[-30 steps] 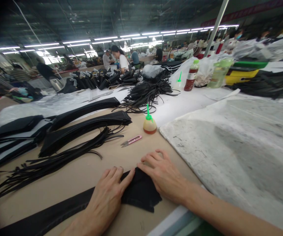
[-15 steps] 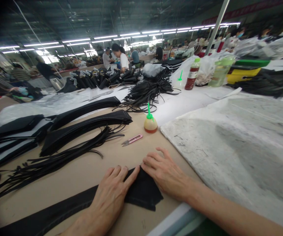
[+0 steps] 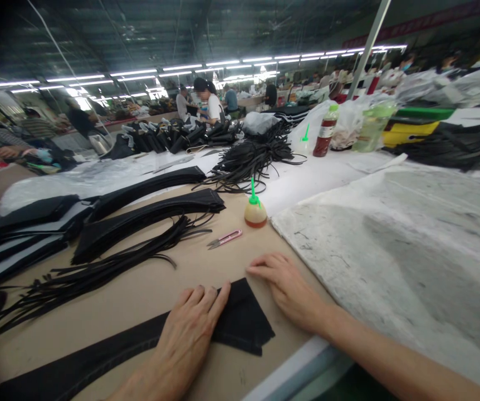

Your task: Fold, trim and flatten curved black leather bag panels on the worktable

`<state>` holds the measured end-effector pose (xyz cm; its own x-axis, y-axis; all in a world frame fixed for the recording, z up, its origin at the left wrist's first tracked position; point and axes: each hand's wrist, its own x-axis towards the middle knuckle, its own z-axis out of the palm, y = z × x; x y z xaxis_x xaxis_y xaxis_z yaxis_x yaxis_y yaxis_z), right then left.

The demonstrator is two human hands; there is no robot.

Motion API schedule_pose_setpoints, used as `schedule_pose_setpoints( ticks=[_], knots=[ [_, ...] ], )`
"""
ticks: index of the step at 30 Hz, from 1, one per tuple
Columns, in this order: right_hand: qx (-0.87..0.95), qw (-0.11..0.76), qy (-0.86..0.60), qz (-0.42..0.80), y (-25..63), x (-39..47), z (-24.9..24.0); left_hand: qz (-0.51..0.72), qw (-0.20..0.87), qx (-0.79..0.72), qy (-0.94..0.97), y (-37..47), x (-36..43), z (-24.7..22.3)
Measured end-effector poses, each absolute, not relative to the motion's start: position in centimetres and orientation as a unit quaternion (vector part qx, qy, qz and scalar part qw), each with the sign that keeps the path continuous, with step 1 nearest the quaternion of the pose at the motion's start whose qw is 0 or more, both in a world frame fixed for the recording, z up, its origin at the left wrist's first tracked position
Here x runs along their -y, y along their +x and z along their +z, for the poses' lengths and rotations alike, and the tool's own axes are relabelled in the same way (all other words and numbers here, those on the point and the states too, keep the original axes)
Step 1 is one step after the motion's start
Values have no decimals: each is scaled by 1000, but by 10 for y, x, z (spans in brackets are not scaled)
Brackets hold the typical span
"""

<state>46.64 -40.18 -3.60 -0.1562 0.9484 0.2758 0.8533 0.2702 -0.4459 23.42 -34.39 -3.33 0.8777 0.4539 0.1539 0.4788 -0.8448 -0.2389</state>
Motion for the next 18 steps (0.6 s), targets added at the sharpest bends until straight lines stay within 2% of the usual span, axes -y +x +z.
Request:
schedule_pose_setpoints(
  ticks=[2,12,18],
  knots=[
    [761,263,-589,70,461,401,-33,-57,146,241,-958,233,345,-35],
    [822,142,-548,61,439,401,-27,-71,141,246,-956,230,350,-37],
    [846,113,-520,-18,440,401,-32,-68,126,255,-956,227,352,-41]
  ],
)
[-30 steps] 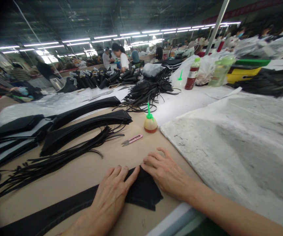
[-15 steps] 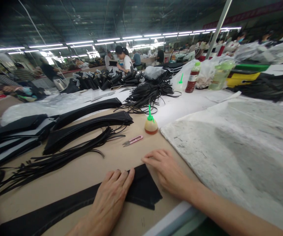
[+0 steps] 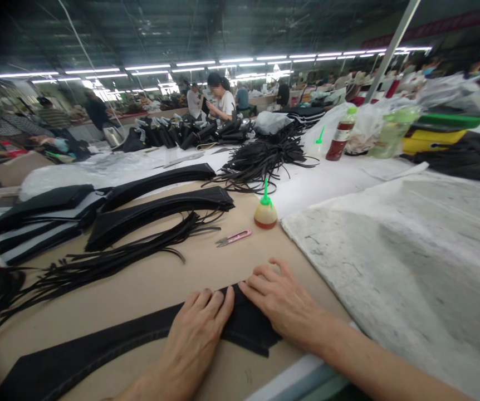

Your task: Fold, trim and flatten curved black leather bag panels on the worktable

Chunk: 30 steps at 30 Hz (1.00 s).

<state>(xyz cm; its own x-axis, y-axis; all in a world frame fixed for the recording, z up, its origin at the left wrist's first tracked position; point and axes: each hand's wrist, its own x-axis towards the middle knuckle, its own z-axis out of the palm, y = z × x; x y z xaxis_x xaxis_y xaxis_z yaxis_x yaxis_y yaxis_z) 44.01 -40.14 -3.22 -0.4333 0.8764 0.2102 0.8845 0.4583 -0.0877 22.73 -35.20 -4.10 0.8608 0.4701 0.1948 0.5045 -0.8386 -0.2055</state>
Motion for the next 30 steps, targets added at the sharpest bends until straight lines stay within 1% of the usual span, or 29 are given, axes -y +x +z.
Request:
schedule_pose_setpoints(
  ticks=[3,5,6,8,11,13,14,18,21,24,26,28,30],
  knots=[
    [848,104,-514,-78,434,406,-37,-74,117,261,-955,226,353,-43],
    [845,98,-517,-94,431,409,-37,-80,113,268,-953,226,353,-45],
    [842,98,-523,-85,431,409,-37,-81,111,272,-952,225,353,-45],
    [827,112,-550,-27,433,408,-32,-80,102,282,-951,224,353,-45],
    [782,180,-594,58,439,402,-24,-71,66,304,-948,222,354,-42],
    [767,219,-600,53,439,399,-21,-73,34,321,-944,219,356,-38],
    [772,222,-594,40,438,398,-22,-76,19,328,-942,218,357,-37],
    [825,165,-540,4,425,401,-31,-91,-34,337,-937,212,361,-39],
    [836,149,-528,-24,423,402,-40,-135,-98,330,-929,206,364,-42],
    [838,151,-522,-44,432,398,-43,-240,-212,338,-885,193,361,-37],
    [835,167,-523,-48,438,394,-41,-310,-264,366,-837,179,355,-29],
    [827,192,-526,-53,437,391,-37,-343,-266,409,-803,161,347,-22],
    [826,209,-522,-39,428,389,-32,-332,-239,445,-797,144,340,-20]
  ],
)
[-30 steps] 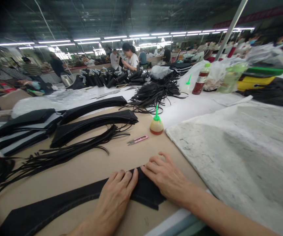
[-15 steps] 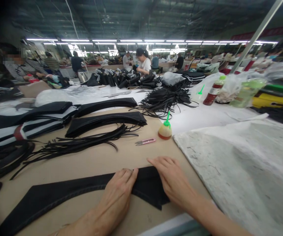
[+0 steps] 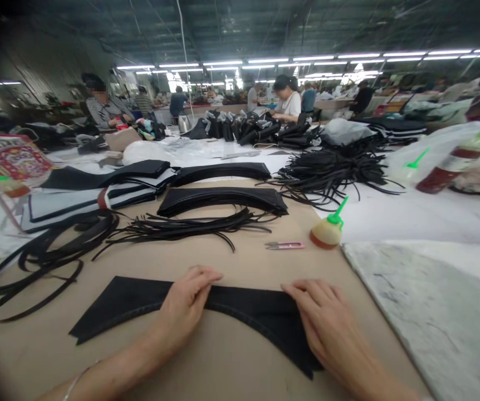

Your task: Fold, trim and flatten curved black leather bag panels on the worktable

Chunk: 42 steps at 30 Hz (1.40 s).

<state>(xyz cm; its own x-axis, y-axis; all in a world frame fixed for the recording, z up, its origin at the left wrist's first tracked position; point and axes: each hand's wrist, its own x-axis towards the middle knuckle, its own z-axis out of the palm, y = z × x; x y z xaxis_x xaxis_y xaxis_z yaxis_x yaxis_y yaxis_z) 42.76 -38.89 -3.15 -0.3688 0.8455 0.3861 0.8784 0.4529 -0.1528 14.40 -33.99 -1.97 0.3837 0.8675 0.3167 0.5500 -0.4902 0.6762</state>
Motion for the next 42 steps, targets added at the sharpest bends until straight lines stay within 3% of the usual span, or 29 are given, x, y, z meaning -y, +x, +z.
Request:
schedule_pose_setpoints(
  ticks=[11,20,26,32,42],
  knots=[
    [872,182,-441,108,341,369,-23,205,99,-406,885,121,343,-41],
    [880,152,-450,8,329,367,-40,161,-43,-348,923,121,344,-40],
    [873,165,-458,31,333,369,-37,150,-69,-350,922,124,345,-42],
    [850,187,-491,-28,364,380,-44,163,-82,-354,917,123,348,-44],
    [829,151,-535,-69,408,393,-47,194,-129,-346,909,120,348,-48]
  ],
)
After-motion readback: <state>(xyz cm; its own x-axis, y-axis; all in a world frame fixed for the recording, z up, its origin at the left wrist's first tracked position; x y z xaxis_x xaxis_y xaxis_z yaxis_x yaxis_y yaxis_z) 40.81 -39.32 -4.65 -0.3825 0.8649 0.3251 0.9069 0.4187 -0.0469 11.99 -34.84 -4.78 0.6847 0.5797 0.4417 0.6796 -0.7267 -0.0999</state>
